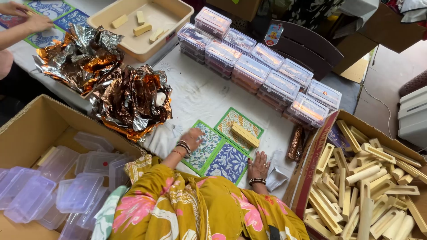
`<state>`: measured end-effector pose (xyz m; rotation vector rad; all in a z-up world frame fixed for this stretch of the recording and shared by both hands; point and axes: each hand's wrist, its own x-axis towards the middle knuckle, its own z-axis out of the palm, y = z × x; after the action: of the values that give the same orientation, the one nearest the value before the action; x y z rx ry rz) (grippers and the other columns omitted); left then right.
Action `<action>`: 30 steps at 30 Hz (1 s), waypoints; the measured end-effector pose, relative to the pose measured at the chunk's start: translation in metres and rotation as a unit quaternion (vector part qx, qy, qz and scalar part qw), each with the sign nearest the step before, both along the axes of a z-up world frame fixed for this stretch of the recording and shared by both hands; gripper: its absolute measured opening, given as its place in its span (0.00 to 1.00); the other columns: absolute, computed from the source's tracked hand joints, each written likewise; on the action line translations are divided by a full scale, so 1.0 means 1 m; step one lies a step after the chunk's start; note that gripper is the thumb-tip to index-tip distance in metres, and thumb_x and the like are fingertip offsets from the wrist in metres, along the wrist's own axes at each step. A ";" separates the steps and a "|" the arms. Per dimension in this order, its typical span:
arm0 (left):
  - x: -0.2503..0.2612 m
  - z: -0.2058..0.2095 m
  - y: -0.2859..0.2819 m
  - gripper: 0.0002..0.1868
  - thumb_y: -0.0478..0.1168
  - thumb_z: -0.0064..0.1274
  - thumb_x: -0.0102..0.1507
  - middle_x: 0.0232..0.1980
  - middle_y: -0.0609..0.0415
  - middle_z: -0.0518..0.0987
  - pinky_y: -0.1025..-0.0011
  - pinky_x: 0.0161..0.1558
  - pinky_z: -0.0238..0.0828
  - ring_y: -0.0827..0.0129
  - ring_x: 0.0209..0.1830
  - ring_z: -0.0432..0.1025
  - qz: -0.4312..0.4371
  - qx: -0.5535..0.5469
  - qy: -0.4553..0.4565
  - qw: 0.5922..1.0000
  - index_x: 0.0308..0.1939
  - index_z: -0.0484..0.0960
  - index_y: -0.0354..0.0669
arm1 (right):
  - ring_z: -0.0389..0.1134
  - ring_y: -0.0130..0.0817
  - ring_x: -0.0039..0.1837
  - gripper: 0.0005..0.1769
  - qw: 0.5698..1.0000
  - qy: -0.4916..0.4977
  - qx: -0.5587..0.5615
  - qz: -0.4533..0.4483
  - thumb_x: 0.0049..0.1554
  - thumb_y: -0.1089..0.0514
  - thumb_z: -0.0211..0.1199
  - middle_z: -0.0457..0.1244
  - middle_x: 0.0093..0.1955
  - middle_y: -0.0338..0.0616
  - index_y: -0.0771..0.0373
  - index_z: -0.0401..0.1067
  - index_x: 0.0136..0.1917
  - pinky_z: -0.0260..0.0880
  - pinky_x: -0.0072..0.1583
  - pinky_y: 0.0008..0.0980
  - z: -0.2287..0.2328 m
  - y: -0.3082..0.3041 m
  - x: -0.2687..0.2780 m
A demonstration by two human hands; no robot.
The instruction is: The person wraps wooden pieces with metallic foil and places them into small plastic containers. They also handle a white cloth and organize the containers on the table.
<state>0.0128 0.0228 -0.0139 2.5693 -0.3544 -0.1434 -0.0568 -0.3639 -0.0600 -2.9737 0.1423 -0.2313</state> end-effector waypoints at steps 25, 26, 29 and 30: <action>0.056 0.140 0.245 0.26 0.62 0.56 0.68 0.48 0.50 0.87 0.63 0.56 0.76 0.59 0.51 0.81 0.339 0.011 0.134 0.931 0.65 0.84 0.57 | 0.44 0.40 0.84 0.36 0.999 0.001 -0.034 -0.025 0.61 0.37 0.49 0.46 0.84 0.40 0.52 0.56 0.78 0.38 0.80 0.50 -0.003 -0.002 -0.003; 0.058 0.134 0.248 0.31 0.57 0.62 0.63 0.55 0.47 0.83 0.60 0.55 0.74 0.52 0.53 0.78 0.339 -0.012 -0.022 0.940 0.66 0.77 0.51 | 0.44 0.39 0.84 0.36 0.999 -0.001 -0.021 -0.024 0.62 0.37 0.49 0.46 0.84 0.40 0.52 0.57 0.78 0.38 0.80 0.49 0.000 -0.001 -0.005; 0.075 0.117 0.256 0.44 0.53 0.68 0.56 0.62 0.40 0.76 0.53 0.54 0.70 0.42 0.58 0.73 0.309 -0.046 -0.193 0.930 0.70 0.65 0.42 | 0.44 0.38 0.84 0.34 1.000 -0.007 -0.002 -0.024 0.62 0.37 0.48 0.47 0.84 0.40 0.52 0.58 0.77 0.37 0.80 0.47 0.003 -0.001 -0.005; 0.081 0.111 0.258 0.50 0.54 0.69 0.55 0.61 0.35 0.75 0.48 0.55 0.68 0.37 0.59 0.71 0.299 -0.056 -0.207 0.930 0.73 0.61 0.38 | 0.43 0.38 0.84 0.34 1.000 -0.011 0.003 -0.018 0.63 0.38 0.48 0.47 0.84 0.40 0.52 0.58 0.77 0.37 0.80 0.47 0.002 -0.002 -0.007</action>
<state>0.0939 0.2810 0.0968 2.4557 0.2771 0.6279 -0.0636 -0.3658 -0.0576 -2.9625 0.1936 -0.2678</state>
